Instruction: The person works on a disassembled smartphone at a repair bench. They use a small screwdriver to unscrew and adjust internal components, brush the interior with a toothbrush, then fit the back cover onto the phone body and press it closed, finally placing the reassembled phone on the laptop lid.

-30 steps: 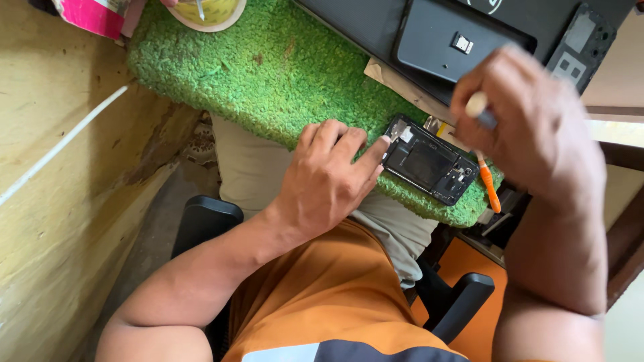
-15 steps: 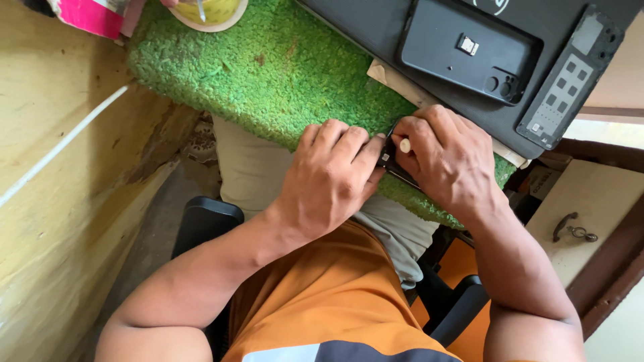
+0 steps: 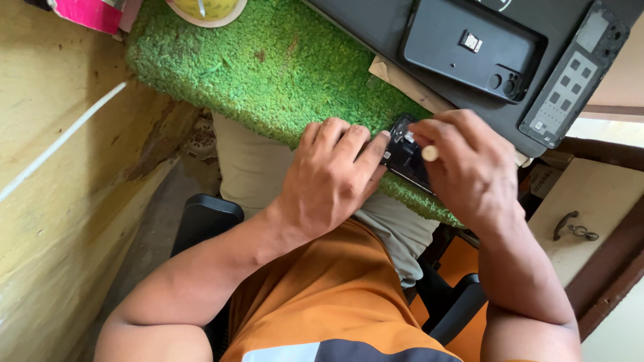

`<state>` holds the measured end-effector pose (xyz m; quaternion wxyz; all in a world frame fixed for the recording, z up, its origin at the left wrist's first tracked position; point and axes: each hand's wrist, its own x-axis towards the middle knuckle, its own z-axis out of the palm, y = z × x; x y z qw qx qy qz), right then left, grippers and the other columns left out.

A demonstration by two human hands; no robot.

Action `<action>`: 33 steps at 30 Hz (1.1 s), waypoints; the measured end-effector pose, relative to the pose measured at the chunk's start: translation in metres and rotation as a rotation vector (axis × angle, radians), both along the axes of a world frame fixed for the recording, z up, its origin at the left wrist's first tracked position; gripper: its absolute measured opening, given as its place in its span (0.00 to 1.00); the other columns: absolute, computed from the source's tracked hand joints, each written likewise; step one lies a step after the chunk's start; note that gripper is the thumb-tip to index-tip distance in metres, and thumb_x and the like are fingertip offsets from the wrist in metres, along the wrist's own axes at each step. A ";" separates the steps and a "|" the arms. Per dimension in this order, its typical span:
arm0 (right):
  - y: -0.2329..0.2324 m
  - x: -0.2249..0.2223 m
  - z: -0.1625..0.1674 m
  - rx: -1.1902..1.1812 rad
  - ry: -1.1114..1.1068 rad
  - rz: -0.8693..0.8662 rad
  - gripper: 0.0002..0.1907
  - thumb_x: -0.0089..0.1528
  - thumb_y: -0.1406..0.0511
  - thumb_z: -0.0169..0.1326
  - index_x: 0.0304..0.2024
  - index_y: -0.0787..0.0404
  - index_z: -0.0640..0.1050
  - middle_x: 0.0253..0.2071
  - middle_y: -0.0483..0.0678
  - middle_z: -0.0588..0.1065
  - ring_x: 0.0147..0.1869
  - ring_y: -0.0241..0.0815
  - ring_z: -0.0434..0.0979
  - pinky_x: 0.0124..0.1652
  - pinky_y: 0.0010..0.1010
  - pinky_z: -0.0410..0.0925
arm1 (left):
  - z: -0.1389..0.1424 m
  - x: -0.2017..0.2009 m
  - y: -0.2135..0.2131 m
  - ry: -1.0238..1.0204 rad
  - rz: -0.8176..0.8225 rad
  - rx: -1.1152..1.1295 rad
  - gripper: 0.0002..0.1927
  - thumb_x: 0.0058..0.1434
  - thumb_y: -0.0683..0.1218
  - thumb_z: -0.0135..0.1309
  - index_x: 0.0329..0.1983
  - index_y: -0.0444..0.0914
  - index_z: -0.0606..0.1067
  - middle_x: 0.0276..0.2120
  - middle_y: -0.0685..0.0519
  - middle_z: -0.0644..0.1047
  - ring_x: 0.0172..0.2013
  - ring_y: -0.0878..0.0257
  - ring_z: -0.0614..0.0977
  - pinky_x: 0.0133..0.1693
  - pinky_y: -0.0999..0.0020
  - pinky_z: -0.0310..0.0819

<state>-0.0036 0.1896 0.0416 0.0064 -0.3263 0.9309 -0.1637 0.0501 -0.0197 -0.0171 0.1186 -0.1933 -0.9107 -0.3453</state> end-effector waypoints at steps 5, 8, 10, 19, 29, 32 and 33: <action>0.014 0.016 0.019 -0.507 -0.291 -0.259 0.18 0.74 0.76 0.50 0.66 0.66 0.67 0.46 0.56 0.73 0.43 0.42 0.72 0.44 0.30 0.69 | -0.001 0.001 0.001 0.027 0.008 -0.014 0.18 0.66 0.48 0.59 0.58 0.38 0.78 0.45 0.50 0.75 0.47 0.53 0.74 0.51 0.55 0.69; 0.016 0.019 0.018 -0.850 -0.421 -0.344 0.19 0.77 0.73 0.48 0.69 0.64 0.62 0.44 0.55 0.74 0.39 0.38 0.72 0.43 0.26 0.70 | 0.000 0.001 0.002 0.055 0.013 -0.049 0.18 0.66 0.48 0.58 0.59 0.39 0.78 0.46 0.49 0.75 0.48 0.53 0.74 0.53 0.55 0.69; 0.013 0.014 0.005 -1.028 -0.397 -0.282 0.18 0.73 0.72 0.48 0.64 0.61 0.61 0.45 0.57 0.76 0.41 0.42 0.78 0.45 0.31 0.76 | 0.001 0.001 0.002 0.059 0.009 -0.062 0.19 0.66 0.47 0.57 0.59 0.39 0.78 0.46 0.49 0.75 0.48 0.53 0.75 0.53 0.55 0.69; -0.011 0.002 -0.053 -1.223 -0.277 -0.144 0.11 0.80 0.70 0.46 0.56 0.56 0.58 0.50 0.59 0.77 0.49 0.48 0.83 0.54 0.36 0.79 | 0.005 0.002 0.002 0.024 -0.008 -0.135 0.20 0.67 0.44 0.49 0.62 0.40 0.77 0.46 0.48 0.76 0.47 0.53 0.75 0.52 0.56 0.69; -0.013 0.000 -0.059 -1.181 -0.294 -0.194 0.10 0.81 0.72 0.45 0.57 0.57 0.58 0.48 0.58 0.76 0.45 0.46 0.82 0.50 0.30 0.76 | 0.007 0.001 0.001 0.027 -0.028 -0.184 0.21 0.66 0.44 0.49 0.62 0.40 0.77 0.44 0.48 0.76 0.46 0.54 0.75 0.50 0.58 0.69; -0.011 0.000 -0.061 -1.192 -0.309 -0.186 0.10 0.82 0.72 0.45 0.58 0.57 0.58 0.48 0.57 0.75 0.46 0.45 0.81 0.51 0.30 0.76 | 0.007 0.001 0.001 0.019 -0.027 -0.184 0.21 0.66 0.43 0.50 0.62 0.40 0.77 0.44 0.49 0.76 0.46 0.54 0.75 0.50 0.58 0.69; -0.011 0.001 -0.061 -1.179 -0.310 -0.192 0.10 0.82 0.72 0.45 0.58 0.57 0.58 0.49 0.57 0.75 0.46 0.45 0.82 0.50 0.28 0.75 | 0.007 0.001 0.002 0.018 -0.025 -0.184 0.21 0.66 0.43 0.50 0.62 0.40 0.77 0.45 0.49 0.76 0.46 0.54 0.75 0.51 0.58 0.69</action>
